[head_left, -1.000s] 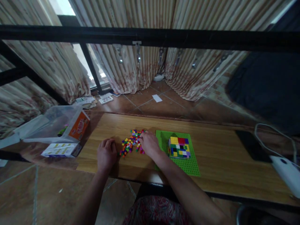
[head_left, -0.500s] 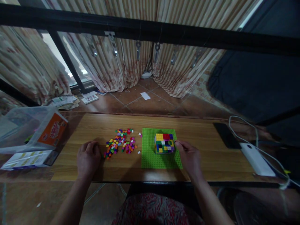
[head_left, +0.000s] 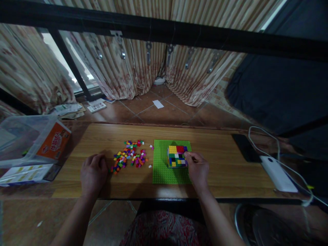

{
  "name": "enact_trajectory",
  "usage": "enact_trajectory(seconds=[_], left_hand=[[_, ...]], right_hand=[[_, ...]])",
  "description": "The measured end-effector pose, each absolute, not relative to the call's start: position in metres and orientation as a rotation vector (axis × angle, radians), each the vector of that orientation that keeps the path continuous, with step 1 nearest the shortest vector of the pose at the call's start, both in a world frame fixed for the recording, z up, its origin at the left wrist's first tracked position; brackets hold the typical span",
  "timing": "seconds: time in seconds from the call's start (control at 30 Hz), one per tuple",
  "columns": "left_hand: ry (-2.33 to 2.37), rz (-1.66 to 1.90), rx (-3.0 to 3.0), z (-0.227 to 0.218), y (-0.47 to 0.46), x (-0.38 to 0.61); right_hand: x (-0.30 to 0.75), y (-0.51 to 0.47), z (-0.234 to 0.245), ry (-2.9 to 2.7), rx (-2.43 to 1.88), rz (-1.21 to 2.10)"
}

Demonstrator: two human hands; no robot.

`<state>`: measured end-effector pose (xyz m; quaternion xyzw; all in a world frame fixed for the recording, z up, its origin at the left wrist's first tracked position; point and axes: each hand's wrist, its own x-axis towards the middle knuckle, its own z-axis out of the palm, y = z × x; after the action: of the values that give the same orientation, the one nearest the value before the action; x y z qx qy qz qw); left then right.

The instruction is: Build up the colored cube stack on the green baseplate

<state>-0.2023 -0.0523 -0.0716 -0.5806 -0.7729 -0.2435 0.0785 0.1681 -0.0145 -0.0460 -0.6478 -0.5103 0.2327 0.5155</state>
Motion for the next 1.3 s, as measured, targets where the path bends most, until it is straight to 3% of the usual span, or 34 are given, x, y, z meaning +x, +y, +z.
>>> enact_trajectory(seconds=[0.4, 1.3], left_hand=[[-2.333, -0.784, -1.739, -0.071, -0.053, -0.201], [-2.312, -0.762, -1.743, -0.072, -0.053, -0.201]], right_hand=[[0.165, -0.01, -0.056, -1.138, -1.633, 0.43], [0.15, -0.008, -0.063, -0.796, -1.458, 0.695]])
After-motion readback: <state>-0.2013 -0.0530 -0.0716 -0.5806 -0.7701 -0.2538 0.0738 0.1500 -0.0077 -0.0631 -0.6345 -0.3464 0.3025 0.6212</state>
